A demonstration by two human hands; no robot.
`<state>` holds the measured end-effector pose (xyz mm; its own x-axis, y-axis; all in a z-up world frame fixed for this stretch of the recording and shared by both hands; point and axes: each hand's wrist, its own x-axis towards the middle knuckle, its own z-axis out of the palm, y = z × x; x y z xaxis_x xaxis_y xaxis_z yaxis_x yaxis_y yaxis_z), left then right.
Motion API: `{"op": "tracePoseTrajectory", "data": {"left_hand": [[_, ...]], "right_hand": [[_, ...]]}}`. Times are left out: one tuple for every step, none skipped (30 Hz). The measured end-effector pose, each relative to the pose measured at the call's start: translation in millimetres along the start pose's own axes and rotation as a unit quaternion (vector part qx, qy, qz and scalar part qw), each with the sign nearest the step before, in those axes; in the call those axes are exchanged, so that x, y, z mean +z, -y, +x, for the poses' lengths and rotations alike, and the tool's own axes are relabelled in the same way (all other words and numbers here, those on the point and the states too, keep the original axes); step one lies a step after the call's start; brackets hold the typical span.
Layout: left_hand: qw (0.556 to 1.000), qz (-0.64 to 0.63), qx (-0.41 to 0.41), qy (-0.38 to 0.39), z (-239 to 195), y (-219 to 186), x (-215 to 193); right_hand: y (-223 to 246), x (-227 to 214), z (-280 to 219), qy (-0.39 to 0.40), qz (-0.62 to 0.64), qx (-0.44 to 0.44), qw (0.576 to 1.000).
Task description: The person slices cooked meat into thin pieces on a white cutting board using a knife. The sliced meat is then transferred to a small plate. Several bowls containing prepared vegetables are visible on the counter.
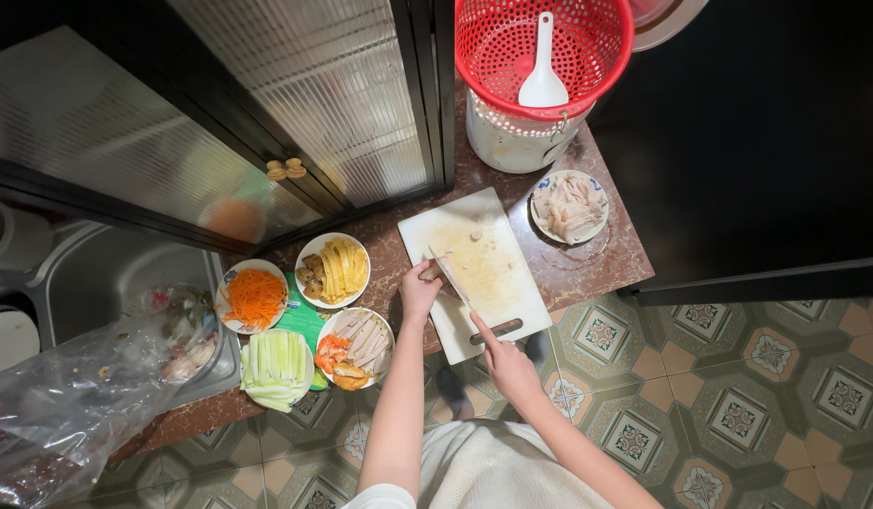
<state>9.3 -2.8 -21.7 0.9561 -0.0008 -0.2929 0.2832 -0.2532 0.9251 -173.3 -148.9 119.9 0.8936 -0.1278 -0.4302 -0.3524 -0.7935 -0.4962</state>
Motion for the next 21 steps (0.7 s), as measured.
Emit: {"op": "tracePoseTrajectory", "data": {"left_hand": [[1.000, 0.002, 0.000, -0.002, 0.3, 1.0, 0.0], [1.000, 0.004, 0.001, -0.005, 1.7, 1.8, 0.5], [1.000, 0.006, -0.007, -0.004, 3.6, 3.0, 0.4], [1.000, 0.008, -0.015, -0.003, 4.8, 5.1, 0.5], [1.000, 0.010, -0.023, -0.002, 5.3, 7.3, 0.5], [1.000, 0.006, -0.022, -0.002, 6.5, 8.5, 1.1], [1.000, 0.002, -0.021, -0.001, 7.5, 8.7, 2.1], [1.000, -0.002, -0.020, 0.000, 6.9, 8.3, 3.0], [1.000, -0.006, -0.021, -0.008, 4.4, 6.5, 4.4], [1.000, -0.008, -0.021, -0.015, 1.9, 2.9, 4.3], [0.999, -0.011, -0.021, -0.022, -0.7, -1.9, 3.3], [1.000, -0.003, -0.015, -0.025, -2.9, -7.6, 3.9], [1.000, 0.006, -0.008, -0.028, -5.5, -13.2, 4.2], [0.999, 0.014, -0.003, -0.032, -8.3, -18.2, 3.5], [0.999, 0.010, -0.012, -0.028, -10.4, -22.4, 2.0], [0.999, 0.005, -0.021, -0.024, -12.2, -25.6, 1.0], [0.999, 0.001, -0.030, -0.019, -13.1, -27.7, 0.7], [0.999, 0.013, -0.024, -0.019, -11.6, -29.1, 0.8], [0.999, 0.026, -0.017, -0.019, -9.7, -29.1, 1.2], [0.999, 0.041, -0.013, -0.020, -10.7, -25.9, -1.3], [0.999, 0.040, -0.017, -0.017, -11.6, -21.9, -3.0]], "right_hand": [[0.9, 2.6, 3.1, 0.003, -0.003, 0.002, 1.000], [1.9, 4.7, 7.5, 0.005, -0.006, 0.003, 1.000], [3.4, 6.7, 13.1, -0.007, 0.003, -0.010, 1.000], [5.0, 8.5, 18.6, -0.019, 0.011, -0.023, 0.999], [6.7, 9.9, 22.5, -0.031, 0.019, -0.036, 0.999], [10.0, 10.2, 29.9, -0.024, 0.024, -0.030, 0.999], [14.5, 9.6, 40.5, -0.018, 0.028, -0.024, 0.999], [16.7, 8.4, 47.1, -0.011, 0.032, -0.016, 0.999], [16.3, 6.9, 49.3, -0.005, 0.028, -0.012, 1.000], [17.2, 7.0, 51.6, 0.000, 0.026, -0.007, 1.000], [17.6, 8.1, 53.0, 0.006, 0.024, -0.002, 1.000], [13.6, 8.6, 49.7, -0.005, 0.028, -0.010, 1.000], [7.2, 9.3, 41.0, -0.015, 0.032, -0.018, 0.999], [1.4, 10.6, 30.9, -0.024, 0.035, -0.027, 0.999], [-4.0, 11.7, 18.8, -0.018, 0.043, -0.022, 0.999], [-9.5, 11.7, 4.7, -0.014, 0.049, -0.016, 0.999], [-12.2, 11.0, -3.5, -0.009, 0.056, -0.010, 0.998], [-12.8, 9.4, -4.7, -0.002, 0.058, -0.004, 0.998], [-13.2, 7.4, -5.3, 0.005, 0.059, 0.003, 0.998], [-11.9, 7.7, -6.8, 0.014, 0.062, 0.009, 0.998], [-9.5, 8.8, -5.7, 0.013, 0.070, 0.001, 0.997]]}}
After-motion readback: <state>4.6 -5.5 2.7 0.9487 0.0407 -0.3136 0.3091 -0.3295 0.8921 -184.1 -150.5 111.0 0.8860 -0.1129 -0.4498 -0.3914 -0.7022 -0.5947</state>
